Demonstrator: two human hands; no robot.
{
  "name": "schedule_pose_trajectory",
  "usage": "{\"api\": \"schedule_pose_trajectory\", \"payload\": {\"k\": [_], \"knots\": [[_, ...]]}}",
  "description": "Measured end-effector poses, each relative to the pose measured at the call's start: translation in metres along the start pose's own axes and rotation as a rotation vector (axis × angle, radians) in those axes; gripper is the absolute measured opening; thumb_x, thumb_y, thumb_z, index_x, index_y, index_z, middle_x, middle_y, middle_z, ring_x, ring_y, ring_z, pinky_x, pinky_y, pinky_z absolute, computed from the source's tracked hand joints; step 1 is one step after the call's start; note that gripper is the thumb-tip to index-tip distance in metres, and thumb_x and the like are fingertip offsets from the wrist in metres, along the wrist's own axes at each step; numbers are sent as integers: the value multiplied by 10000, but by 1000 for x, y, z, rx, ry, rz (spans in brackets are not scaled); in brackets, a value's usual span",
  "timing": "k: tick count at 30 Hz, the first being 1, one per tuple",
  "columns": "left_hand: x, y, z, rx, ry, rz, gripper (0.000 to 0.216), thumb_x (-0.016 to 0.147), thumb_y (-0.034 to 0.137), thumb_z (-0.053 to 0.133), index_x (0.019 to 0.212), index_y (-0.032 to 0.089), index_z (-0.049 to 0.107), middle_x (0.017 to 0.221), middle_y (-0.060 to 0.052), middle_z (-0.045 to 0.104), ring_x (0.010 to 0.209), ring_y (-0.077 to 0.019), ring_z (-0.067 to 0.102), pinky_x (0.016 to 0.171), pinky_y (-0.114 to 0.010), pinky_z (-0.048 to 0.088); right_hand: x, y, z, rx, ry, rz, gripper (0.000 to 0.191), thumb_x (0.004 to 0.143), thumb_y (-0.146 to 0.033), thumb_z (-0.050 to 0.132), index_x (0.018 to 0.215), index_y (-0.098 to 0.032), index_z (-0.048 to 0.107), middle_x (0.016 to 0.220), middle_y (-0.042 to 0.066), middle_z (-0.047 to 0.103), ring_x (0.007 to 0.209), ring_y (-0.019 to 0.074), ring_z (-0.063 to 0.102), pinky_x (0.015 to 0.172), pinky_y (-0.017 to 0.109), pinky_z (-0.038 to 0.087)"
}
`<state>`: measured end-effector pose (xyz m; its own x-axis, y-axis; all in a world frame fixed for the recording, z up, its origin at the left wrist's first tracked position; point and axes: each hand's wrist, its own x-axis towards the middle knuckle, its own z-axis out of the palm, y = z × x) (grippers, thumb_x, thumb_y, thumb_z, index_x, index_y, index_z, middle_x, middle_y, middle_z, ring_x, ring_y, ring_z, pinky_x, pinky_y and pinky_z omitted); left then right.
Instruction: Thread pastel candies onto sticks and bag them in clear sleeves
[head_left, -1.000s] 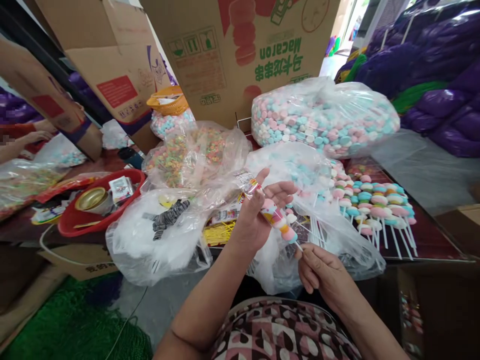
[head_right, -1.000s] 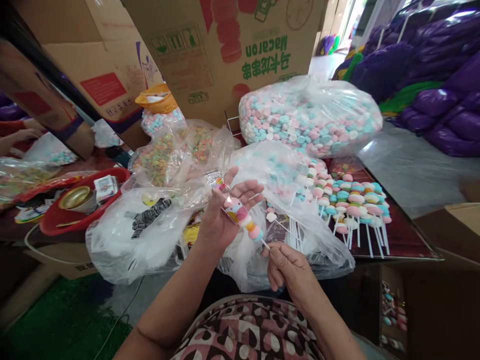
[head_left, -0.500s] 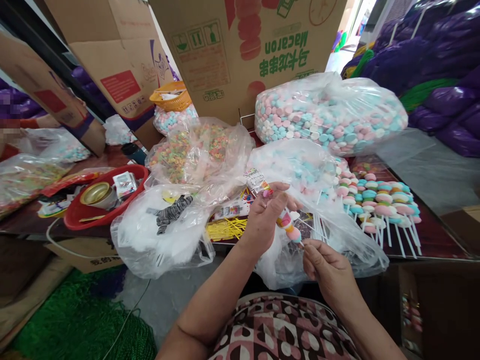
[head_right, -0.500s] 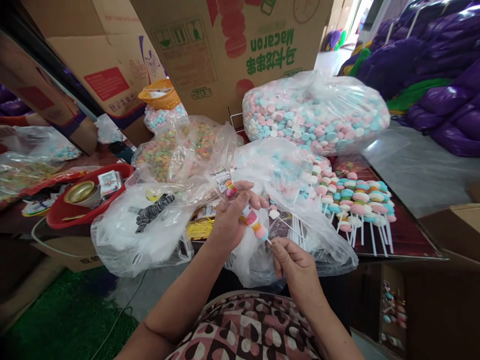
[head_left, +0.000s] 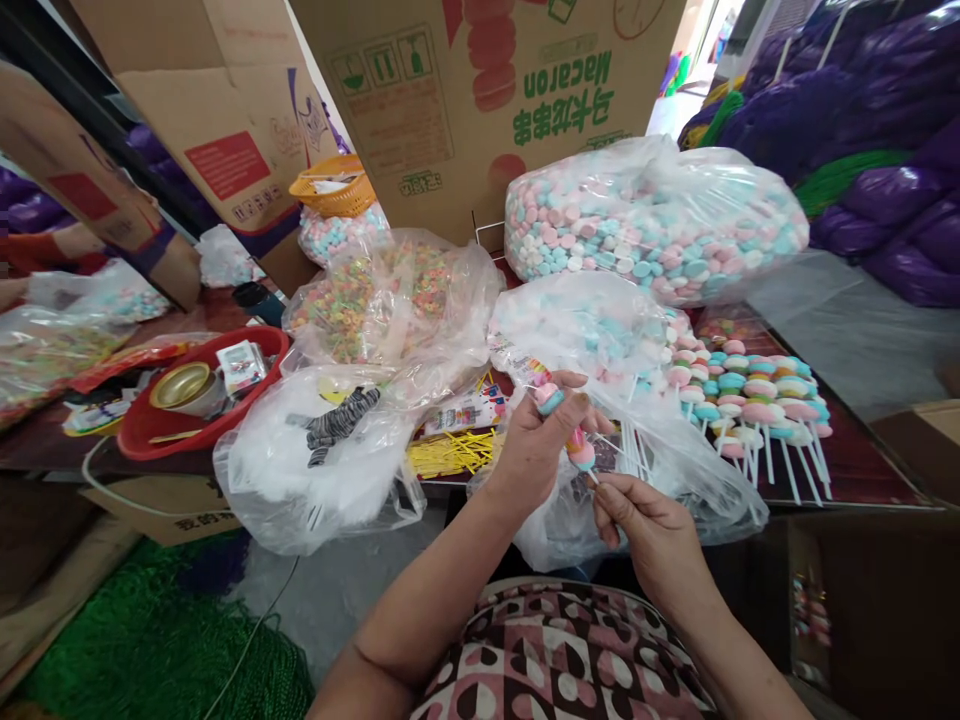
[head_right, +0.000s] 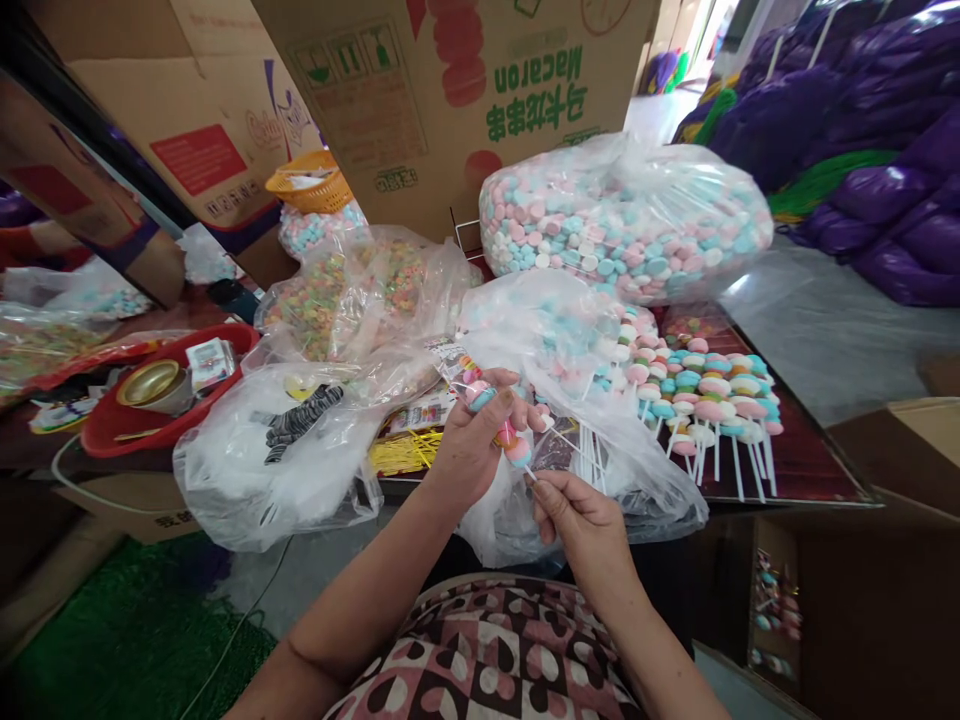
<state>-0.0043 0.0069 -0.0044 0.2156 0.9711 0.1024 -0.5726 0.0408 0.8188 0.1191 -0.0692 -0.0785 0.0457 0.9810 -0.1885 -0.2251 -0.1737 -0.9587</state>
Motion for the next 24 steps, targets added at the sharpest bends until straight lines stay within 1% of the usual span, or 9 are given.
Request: {"api": "schedule_pose_trajectory", "payload": {"k": [5,9,12,14,15,17,20,22,24], "knots": [[-6,-8,4,-28,-9,-17,243,851,391,663,980,215,555,609,73,535,654,-124,637,777,-329,484,0,-5,12,99,-58,67,358,797,-519,712,837,-164,683,465,-62,469,384,76,377,434,238,252],[-9,-10,1,-3,-5,-53,259,855,413,659,995,220,557,623,67,537,681,-133,641,770,-321,476,0,-10,16,147,-79,93,366,797,-530,708,826,-171,651,451,-71,443,370,72,340,429,236,241],[-7,-3,-4,9,-48,-80,473,758,438,763,1129,235,551,856,-4,675,861,-173,671,807,-324,478,-1,-12,14,177,-82,78,378,791,-546,710,818,-176,641,449,-79,419,377,69,327,435,233,254],[-4,6,-8,-33,-63,-62,633,688,469,812,1213,257,528,1065,-54,698,988,-207,669,856,-343,480,0,-13,11,192,-101,86,380,789,-548,713,815,-176,638,447,-87,398,377,62,313,437,229,254],[-1,11,-9,-63,-57,-43,657,683,484,811,1230,263,523,1106,-64,698,1020,-219,668,880,-357,480,0,-14,10,192,-114,99,381,788,-546,714,808,-174,637,442,-91,384,375,59,304,435,228,248],[3,19,-11,-103,-18,-12,588,714,493,781,1199,251,552,1011,-51,721,987,-225,687,884,-373,486,1,-14,9,182,-118,127,377,790,-538,716,807,-170,638,442,-92,368,384,58,295,435,226,241],[8,23,-12,-114,71,-5,397,751,449,752,1041,209,624,722,14,673,798,-188,702,797,-339,504,1,-13,8,176,-58,120,382,753,-516,756,887,-170,665,482,-87,385,424,64,309,452,224,271],[9,20,-13,-128,127,4,309,760,420,745,941,195,637,648,40,622,720,-153,678,762,-312,504,1,-11,6,147,0,93,405,710,-504,795,912,-173,677,511,-77,413,450,69,336,463,223,291],[9,14,-13,-134,153,4,271,769,410,735,899,194,634,639,45,600,694,-133,653,747,-300,500,0,-8,5,89,54,71,395,700,-508,802,864,-170,680,508,-68,422,460,73,348,459,221,281]]}}
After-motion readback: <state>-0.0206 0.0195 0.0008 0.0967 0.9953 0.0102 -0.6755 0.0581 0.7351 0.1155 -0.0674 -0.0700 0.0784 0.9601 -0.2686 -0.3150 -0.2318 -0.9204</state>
